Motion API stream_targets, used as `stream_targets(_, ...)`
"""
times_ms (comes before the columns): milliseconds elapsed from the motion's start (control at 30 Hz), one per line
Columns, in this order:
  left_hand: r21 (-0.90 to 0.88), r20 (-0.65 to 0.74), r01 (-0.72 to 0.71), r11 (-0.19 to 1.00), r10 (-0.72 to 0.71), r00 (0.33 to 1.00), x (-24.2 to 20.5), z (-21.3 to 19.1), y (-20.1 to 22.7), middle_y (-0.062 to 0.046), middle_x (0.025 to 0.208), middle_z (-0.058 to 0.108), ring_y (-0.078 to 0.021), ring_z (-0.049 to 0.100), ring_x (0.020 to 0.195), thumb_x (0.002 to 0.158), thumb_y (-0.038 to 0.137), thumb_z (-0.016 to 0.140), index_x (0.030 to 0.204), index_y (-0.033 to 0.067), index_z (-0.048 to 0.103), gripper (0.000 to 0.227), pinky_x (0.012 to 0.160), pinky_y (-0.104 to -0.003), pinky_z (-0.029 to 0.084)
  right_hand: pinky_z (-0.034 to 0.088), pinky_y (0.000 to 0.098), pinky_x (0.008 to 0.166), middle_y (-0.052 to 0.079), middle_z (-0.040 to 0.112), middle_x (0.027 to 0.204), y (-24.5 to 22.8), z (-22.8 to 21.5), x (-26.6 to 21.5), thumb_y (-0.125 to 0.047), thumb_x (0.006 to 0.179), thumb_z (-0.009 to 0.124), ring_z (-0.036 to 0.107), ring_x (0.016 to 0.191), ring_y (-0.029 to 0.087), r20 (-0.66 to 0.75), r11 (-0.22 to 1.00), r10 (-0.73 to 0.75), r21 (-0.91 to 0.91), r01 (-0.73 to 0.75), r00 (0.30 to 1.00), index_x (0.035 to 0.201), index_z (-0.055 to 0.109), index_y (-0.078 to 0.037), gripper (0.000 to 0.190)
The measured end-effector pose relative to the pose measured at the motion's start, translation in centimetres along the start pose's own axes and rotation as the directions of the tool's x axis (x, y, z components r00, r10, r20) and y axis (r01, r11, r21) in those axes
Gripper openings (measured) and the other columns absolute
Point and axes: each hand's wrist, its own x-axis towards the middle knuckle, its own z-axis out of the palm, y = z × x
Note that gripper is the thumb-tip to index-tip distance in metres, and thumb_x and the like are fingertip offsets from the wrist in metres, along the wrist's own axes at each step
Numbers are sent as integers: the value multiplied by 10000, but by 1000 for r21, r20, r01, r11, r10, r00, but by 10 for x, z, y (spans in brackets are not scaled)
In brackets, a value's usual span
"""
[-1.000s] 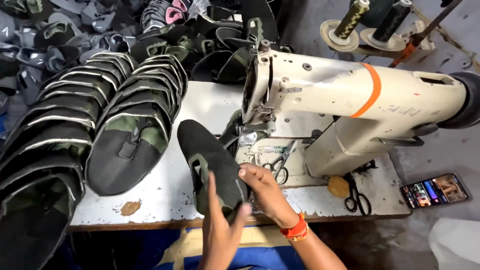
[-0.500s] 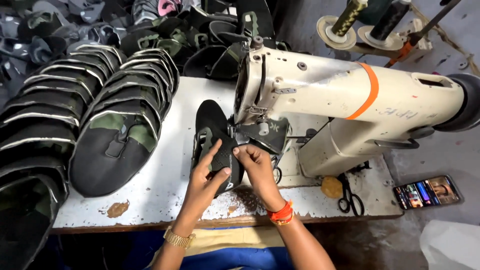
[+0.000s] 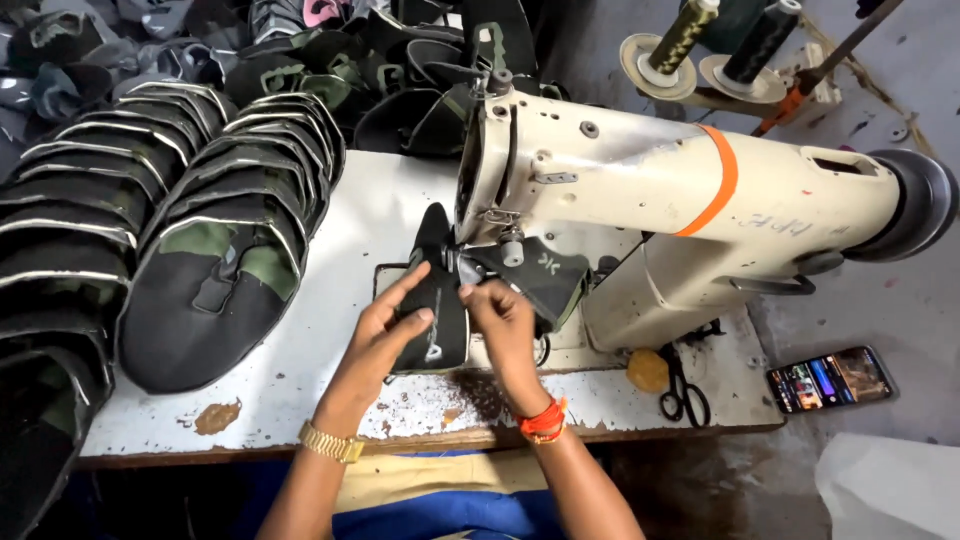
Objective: The person handles and inspects shoe upper components at a workstation in a factory.
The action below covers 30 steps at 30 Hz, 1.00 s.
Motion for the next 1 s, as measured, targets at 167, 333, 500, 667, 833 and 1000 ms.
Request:
stream_targets(167, -40, 22, 39, 998, -38, 999, 16, -7, 10, -69, 1315, 662, -100, 629, 1087, 923, 74, 654, 1514, 33, 509, 610, 960, -266, 505, 432, 277, 623, 29, 629, 752, 16, -27, 60, -267, 1004, 680, 539, 689, 102, -135, 991, -6, -133, -12, 991, 853, 677, 20, 324)
stream_targets(333, 2, 26, 34, 999, -34, 999, 26, -14, 2, -54, 1350, 653, -95, 615, 1130, 924, 88, 657, 1504, 44, 516, 599, 995, -253, 479, 509, 305, 785, 87, 644, 1029, 90, -66, 154, -240, 1030, 627, 615, 904, 167, 42, 908, -375, -181, 377, 926, 1174, 573, 51, 328)
stream_targets(500, -37, -11, 17, 999, -17, 1000, 19, -9, -15, -46, 1394, 627, -106, 597, 1187, 909, 83, 667, 1472, 19, 536, 581, 1027, -271, 465, 519, 327, 852, 101, 647, 1106, 60, -46, 144, -216, 1047, 610, 623, 975, 183, 95, 939, -344, 22, 344, 934, 1234, 575, 36, 316)
stream_targets(667, 25, -24, 21, 999, -20, 1000, 37, -19, 9, -64, 1398, 643, -129, 603, 1208, 933, 161, 658, 1467, 56, 569, 552, 1039, -275, 463, 530, 348, 919, 115, 651, 1182, -71, -15, 199, -193, 1064, 594, 631, 1046, 199, 164, 902, -409, 222, 371, 898, 1294, 577, 22, 315)
stream_targets(833, 242, 9, -5, 970, 2, 1000, 11, -20, 9, -58, 1522, 569, -132, 506, 1351, 1018, 265, 617, 1519, 87, 548, 536, 1115, -292, 386, 540, 369, 986, 129, 654, 1259, -71, -66, 196, -169, 1081, 577, 639, 1116, 214, 175, 894, -346, 361, 267, 922, 1355, 579, 8, 326)
stream_targets(1000, 349, 181, -97, 932, 34, 983, 3, -21, 14, -93, 1506, 520, -190, 536, 1299, 930, 198, 710, 1612, 144, 305, 795, 1076, -344, 421, 540, 440, 851, 189, 707, 925, 23, -87, 82, -163, 998, 642, 617, 850, 288, 116, 931, -130, -329, 162, 985, 1020, 666, 89, 254)
